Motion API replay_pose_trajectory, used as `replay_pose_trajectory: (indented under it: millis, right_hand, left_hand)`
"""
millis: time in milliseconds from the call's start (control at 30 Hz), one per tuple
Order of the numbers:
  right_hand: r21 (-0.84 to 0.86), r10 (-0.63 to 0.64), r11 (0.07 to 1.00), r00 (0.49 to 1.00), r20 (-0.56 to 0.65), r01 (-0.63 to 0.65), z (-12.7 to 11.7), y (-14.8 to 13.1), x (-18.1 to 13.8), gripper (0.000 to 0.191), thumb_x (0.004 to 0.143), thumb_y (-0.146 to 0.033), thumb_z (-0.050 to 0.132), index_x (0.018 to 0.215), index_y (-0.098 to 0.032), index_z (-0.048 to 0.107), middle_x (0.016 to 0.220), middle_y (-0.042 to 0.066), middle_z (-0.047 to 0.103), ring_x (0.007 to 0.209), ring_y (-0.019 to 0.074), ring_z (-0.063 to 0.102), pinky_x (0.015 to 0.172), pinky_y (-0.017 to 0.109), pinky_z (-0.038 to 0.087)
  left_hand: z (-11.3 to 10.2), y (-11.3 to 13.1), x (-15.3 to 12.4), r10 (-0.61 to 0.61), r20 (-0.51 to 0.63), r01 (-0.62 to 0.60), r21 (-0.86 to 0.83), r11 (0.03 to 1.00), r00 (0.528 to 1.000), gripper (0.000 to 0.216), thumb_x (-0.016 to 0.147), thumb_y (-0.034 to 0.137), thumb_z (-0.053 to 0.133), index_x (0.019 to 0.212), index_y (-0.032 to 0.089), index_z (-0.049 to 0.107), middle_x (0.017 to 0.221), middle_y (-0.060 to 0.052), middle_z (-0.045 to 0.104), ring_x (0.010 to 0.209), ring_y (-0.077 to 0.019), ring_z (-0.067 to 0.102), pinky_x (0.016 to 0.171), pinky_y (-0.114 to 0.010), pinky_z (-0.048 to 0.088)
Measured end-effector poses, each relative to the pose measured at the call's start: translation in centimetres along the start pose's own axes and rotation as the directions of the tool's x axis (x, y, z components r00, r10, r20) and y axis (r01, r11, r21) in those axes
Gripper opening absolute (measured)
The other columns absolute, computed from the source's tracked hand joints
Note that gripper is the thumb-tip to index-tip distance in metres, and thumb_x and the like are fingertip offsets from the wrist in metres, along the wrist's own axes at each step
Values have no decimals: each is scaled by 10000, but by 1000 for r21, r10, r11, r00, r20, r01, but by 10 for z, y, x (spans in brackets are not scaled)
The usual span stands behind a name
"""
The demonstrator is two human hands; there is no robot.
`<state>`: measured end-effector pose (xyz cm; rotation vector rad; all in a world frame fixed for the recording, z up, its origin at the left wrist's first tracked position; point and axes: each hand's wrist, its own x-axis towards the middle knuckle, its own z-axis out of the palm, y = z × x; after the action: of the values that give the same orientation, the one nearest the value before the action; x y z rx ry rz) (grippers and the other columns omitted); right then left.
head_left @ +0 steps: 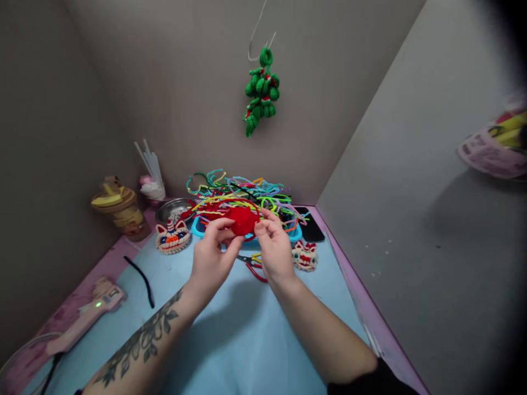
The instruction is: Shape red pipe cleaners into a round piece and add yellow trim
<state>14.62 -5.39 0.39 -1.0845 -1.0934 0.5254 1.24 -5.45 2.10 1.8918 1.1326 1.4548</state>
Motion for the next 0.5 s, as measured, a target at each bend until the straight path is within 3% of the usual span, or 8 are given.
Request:
replay_pose_trajectory:
  millis: [100,167,233,300,500]
  right_hand:
    - [-262,-271,933,961,-54,249,-5,-3,0,143,827,-333,619,887,-204,606,1139,97,527,1148,246,495,960,437,430]
    - [-447,-535,747,844,38,493,-10,-5,1,93,804,-222,637,892,-248,624,1151,74,512,1184,264,454,997,476,402]
    - [-524,-671,558,721,172,644,-12,-6,1,174,783,-143,637,889,-281,646,1157,59,511,1216,277,419,1018,488,391]
    - [-543,-704,478,671,232,690,-12,-5,1,227,773,-116,636,922,-287,648,1154,60,513,1209,276,416,1004,476,415]
    - [-595,-726,413,644,242,690,-8,0,-1,192,773,-133,654,912,-264,637,1127,68,527,1169,263,431,969,451,448]
  left_hand:
    - [-4,-4,5,-58,5,58,-22,998,998,284,806,243,632,1056,202,503,721,21,665,639,-116,637,587,-205,446]
    - [-6,-5,7,-71,15,72,-23,997,997,286,800,250,637,1049,202,506,741,18,666,660,-122,649,596,-208,451]
    - [-7,-5,9,-80,28,81,-25,996,996,285,792,252,642,1040,203,509,759,16,665,676,-128,658,601,-211,457]
    - [-7,-5,9,-88,48,88,-4,996,995,276,793,245,639,1032,205,509,759,19,671,686,-131,663,615,-215,464]
    - [-7,-5,7,-93,112,91,23,996,989,244,808,230,622,1024,213,511,799,16,695,726,-133,683,626,-210,476]
